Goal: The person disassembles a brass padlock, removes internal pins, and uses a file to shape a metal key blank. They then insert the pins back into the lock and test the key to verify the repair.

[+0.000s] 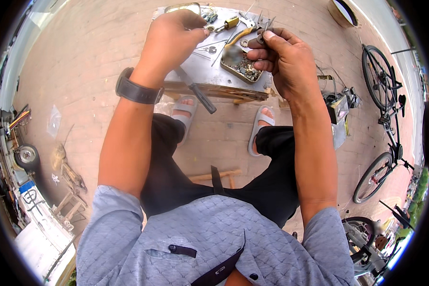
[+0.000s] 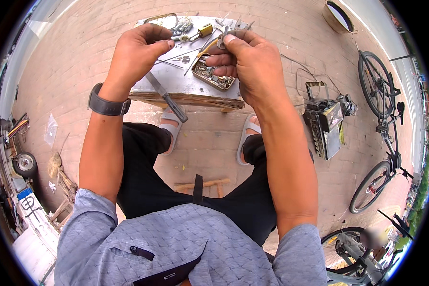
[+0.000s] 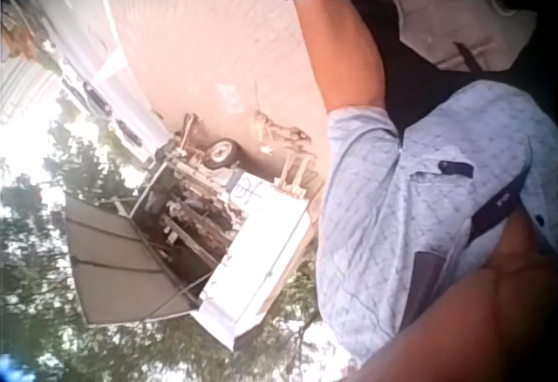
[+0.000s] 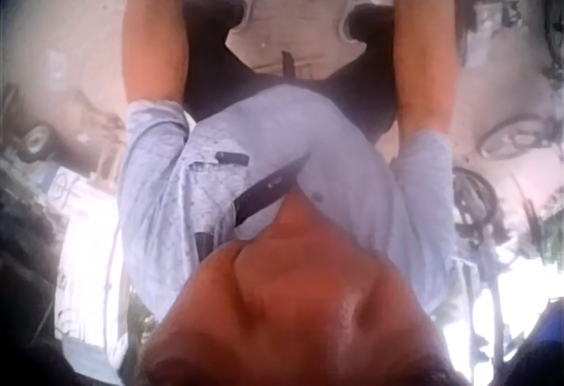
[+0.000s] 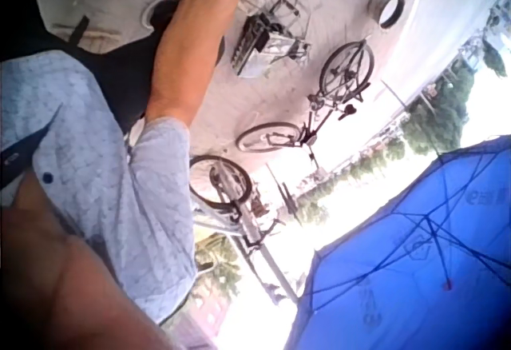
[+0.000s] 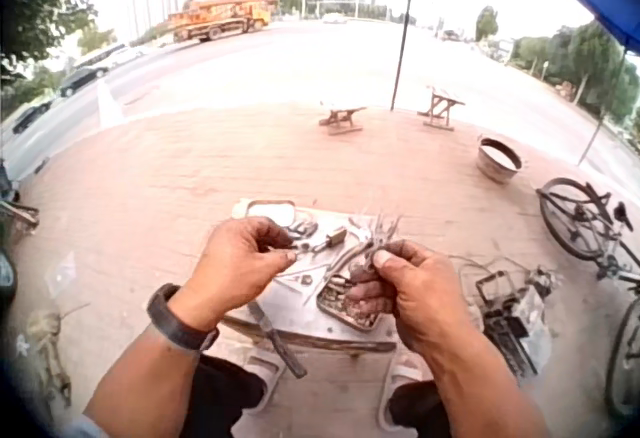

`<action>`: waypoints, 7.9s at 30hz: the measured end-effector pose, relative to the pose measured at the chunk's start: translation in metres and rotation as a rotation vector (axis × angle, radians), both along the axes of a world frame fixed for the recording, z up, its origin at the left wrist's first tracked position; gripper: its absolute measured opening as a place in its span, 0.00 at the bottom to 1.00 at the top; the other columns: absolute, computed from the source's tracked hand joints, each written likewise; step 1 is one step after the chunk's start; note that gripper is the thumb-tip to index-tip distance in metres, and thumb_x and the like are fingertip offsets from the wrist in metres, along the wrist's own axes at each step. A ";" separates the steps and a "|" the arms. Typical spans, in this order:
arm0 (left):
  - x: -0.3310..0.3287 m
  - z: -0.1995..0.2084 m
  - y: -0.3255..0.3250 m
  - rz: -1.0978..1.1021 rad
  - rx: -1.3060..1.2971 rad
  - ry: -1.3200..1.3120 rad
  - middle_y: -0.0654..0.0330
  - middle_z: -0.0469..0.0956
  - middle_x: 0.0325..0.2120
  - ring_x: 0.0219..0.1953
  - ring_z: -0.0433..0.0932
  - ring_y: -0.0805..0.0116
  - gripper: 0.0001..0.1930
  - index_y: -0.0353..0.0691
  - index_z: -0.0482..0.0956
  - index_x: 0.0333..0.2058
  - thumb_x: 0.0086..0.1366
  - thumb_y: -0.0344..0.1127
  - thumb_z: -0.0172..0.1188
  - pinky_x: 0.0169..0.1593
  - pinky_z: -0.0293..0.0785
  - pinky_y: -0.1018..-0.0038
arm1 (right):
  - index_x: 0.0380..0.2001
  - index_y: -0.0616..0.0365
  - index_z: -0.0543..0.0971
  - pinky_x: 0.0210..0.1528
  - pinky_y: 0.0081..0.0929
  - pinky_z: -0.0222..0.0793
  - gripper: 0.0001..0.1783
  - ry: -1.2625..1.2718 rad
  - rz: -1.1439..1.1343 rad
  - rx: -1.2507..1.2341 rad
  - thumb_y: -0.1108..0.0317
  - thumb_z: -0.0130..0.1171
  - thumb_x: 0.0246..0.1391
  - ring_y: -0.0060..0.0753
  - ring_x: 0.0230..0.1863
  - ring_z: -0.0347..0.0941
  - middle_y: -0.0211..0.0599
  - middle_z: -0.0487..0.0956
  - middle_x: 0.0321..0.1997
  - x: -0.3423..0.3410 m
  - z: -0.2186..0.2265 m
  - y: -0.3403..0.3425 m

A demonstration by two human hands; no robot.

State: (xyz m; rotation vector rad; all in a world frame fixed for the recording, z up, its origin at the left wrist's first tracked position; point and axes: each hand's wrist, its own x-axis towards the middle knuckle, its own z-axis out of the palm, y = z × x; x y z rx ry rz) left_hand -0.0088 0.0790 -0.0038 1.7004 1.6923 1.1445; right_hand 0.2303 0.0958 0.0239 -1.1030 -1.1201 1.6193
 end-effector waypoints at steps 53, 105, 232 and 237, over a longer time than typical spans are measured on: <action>0.028 0.017 -0.043 -0.339 -0.064 -0.386 0.61 0.85 0.44 0.39 0.84 0.75 0.17 0.37 0.80 0.59 0.75 0.33 0.62 0.43 0.79 0.78 | 0.46 0.69 0.84 0.27 0.18 0.74 0.11 -0.074 0.167 0.252 0.71 0.58 0.68 0.18 0.26 0.79 0.36 0.85 0.32 0.015 0.004 -0.024; 0.058 0.010 -0.055 -0.533 -0.003 -0.213 0.60 0.86 0.41 0.40 0.83 0.78 0.17 0.31 0.81 0.56 0.68 0.20 0.65 0.42 0.83 0.80 | 0.27 0.60 0.78 0.28 0.44 0.68 0.08 -0.534 0.304 0.860 0.71 0.66 0.58 0.57 0.27 0.75 0.49 0.76 0.24 0.049 -0.014 -0.033; 0.076 0.000 -0.044 -0.227 0.104 0.079 0.55 0.87 0.33 0.34 0.84 0.74 0.13 0.31 0.85 0.47 0.65 0.24 0.69 0.38 0.81 0.75 | 0.45 0.65 0.83 0.35 0.16 0.73 0.07 -0.526 0.196 0.869 0.73 0.64 0.68 0.20 0.34 0.82 0.32 0.85 0.36 0.036 0.002 -0.007; 0.075 0.000 -0.042 -0.217 0.144 0.095 0.55 0.87 0.34 0.34 0.85 0.72 0.12 0.31 0.85 0.47 0.65 0.24 0.69 0.39 0.81 0.75 | 0.46 0.67 0.81 0.36 0.18 0.76 0.08 -0.287 0.113 0.816 0.73 0.62 0.69 0.25 0.37 0.85 0.36 0.85 0.37 0.035 -0.003 -0.010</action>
